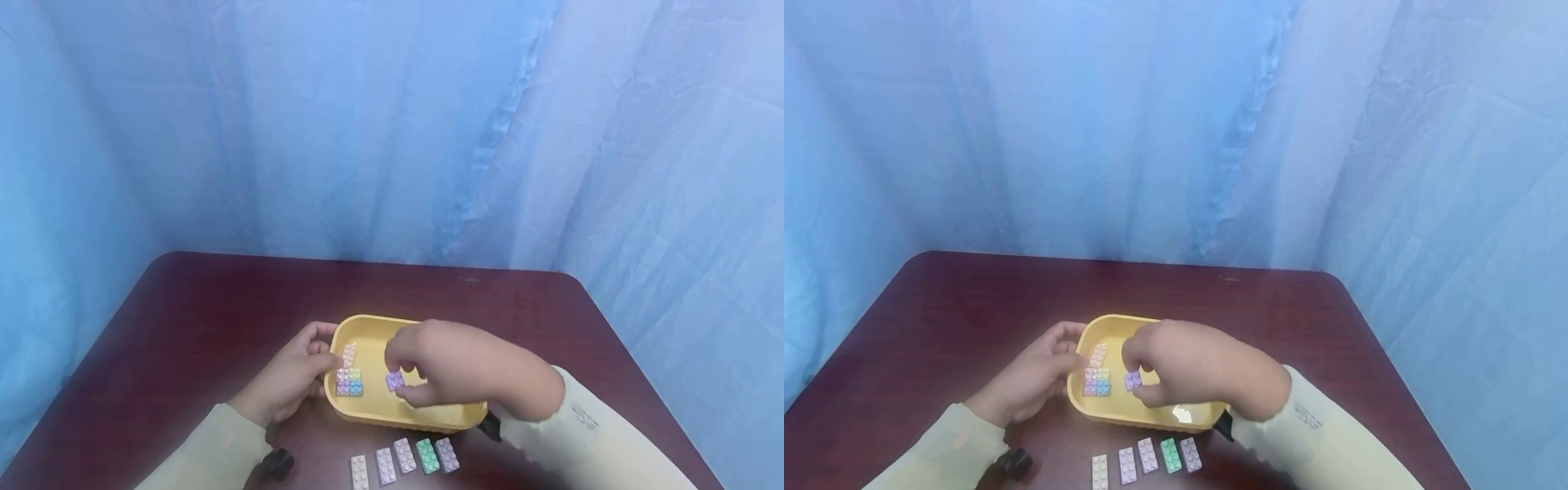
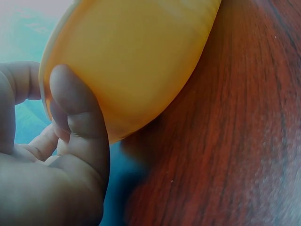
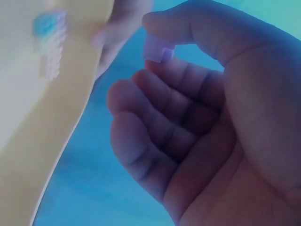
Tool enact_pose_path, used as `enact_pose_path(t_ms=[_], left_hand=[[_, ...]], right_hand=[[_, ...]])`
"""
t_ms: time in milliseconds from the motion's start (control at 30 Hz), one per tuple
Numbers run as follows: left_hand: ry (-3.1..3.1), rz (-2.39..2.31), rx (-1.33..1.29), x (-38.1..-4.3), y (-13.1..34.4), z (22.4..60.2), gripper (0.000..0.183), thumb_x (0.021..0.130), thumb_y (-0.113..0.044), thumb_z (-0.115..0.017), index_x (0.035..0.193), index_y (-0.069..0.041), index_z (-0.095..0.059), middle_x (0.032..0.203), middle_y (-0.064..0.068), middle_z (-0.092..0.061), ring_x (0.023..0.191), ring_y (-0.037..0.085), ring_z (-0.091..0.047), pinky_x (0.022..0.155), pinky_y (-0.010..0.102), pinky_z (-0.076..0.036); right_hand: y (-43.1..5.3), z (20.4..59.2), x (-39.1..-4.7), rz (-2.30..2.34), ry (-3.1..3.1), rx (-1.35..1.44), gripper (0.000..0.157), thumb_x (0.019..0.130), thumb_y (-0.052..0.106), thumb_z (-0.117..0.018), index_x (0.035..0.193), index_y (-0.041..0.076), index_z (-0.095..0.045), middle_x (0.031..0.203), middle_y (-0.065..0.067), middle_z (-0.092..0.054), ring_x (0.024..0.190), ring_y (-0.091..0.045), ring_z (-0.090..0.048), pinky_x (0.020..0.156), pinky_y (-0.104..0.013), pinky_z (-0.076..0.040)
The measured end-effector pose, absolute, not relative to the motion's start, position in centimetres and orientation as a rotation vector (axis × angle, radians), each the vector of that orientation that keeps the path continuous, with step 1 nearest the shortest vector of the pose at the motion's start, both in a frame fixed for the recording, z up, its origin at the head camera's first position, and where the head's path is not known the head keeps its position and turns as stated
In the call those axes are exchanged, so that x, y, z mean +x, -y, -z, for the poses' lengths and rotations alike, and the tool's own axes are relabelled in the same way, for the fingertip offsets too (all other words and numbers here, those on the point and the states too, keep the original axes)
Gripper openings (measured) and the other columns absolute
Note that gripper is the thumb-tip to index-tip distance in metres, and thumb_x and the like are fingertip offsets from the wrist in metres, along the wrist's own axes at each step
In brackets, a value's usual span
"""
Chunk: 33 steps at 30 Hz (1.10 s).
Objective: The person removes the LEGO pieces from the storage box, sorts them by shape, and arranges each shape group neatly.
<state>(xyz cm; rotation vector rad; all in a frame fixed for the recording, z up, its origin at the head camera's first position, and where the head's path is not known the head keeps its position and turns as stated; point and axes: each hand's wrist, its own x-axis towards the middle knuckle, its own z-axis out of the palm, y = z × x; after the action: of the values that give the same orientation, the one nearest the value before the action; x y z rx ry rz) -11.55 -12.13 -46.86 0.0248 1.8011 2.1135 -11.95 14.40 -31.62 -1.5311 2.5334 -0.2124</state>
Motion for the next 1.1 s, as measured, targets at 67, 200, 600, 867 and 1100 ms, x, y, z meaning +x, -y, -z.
enact_pose_path(t_ms=[67, 200, 600, 867, 1100], left_hand=[[-1.800, -2.117, 0.027, -11.5, 12.2, 46.9, 0.068, 0.093, -0.001, -0.071, 0.155, -0.007, -0.045, 0.100, 0.010, -0.063, 0.078, 0.022, -0.069, 0.063, 0.033, -0.066], [-1.804, -2.116, 0.039, -11.4, 12.2, 46.9, 0.067, 0.094, 0.000, -0.070, 0.155, -0.007, -0.045, 0.099, 0.010, -0.062, 0.076, 0.020, -0.067, 0.061, 0.030, -0.064], [-1.810, -2.105, 0.048, -11.2, 12.6, 46.8, 0.068, 0.094, -0.001, -0.070, 0.156, -0.008, -0.045, 0.099, 0.009, -0.061, 0.075, 0.019, -0.063, 0.059, 0.027, -0.061], [-1.815, -2.097, 0.050, -11.2, 12.8, 47.0, 0.068, 0.095, -0.001, -0.070, 0.157, -0.009, -0.045, 0.100, 0.010, -0.063, 0.075, 0.018, -0.063, 0.059, 0.026, -0.060], [-1.815, -2.094, 0.059, -11.2, 12.8, 47.0, 0.068, 0.095, -0.001, -0.070, 0.158, -0.009, -0.044, 0.100, 0.010, -0.062, 0.074, 0.018, -0.063, 0.059, 0.026, -0.060]], right_hand=[[-14.6, 31.6, -10.4, 0.186, -2.544, -1.570, 0.014, 0.100, 0.025, -0.080, 0.094, 0.023, -0.068, 0.087, 0.015, -0.061, 0.082, 0.000, -0.056, 0.076, -0.017, -0.052], [-15.0, 32.1, -7.7, 0.121, -2.561, -1.632, 0.013, 0.099, 0.027, -0.081, 0.097, 0.026, -0.068, 0.088, 0.019, -0.059, 0.078, 0.005, -0.051, 0.071, -0.010, -0.045], [-15.1, 35.9, -3.4, 0.024, -2.573, -1.758, 0.029, 0.085, 0.026, -0.089, 0.092, 0.031, -0.061, 0.084, 0.025, -0.055, 0.070, 0.010, -0.040, 0.064, -0.006, -0.032], [-14.2, 38.4, -2.5, 0.037, -2.521, -1.839, 0.018, 0.093, 0.032, -0.083, 0.095, 0.036, -0.066, 0.086, 0.028, -0.056, 0.075, 0.014, -0.043, 0.067, -0.002, -0.033], [-14.0, 40.3, -2.6, -0.130, -2.525, -2.008, 0.019, 0.087, 0.034, -0.085, 0.091, 0.034, -0.066, 0.084, 0.026, -0.059, 0.070, 0.015, -0.042, 0.063, -0.001, -0.029]])
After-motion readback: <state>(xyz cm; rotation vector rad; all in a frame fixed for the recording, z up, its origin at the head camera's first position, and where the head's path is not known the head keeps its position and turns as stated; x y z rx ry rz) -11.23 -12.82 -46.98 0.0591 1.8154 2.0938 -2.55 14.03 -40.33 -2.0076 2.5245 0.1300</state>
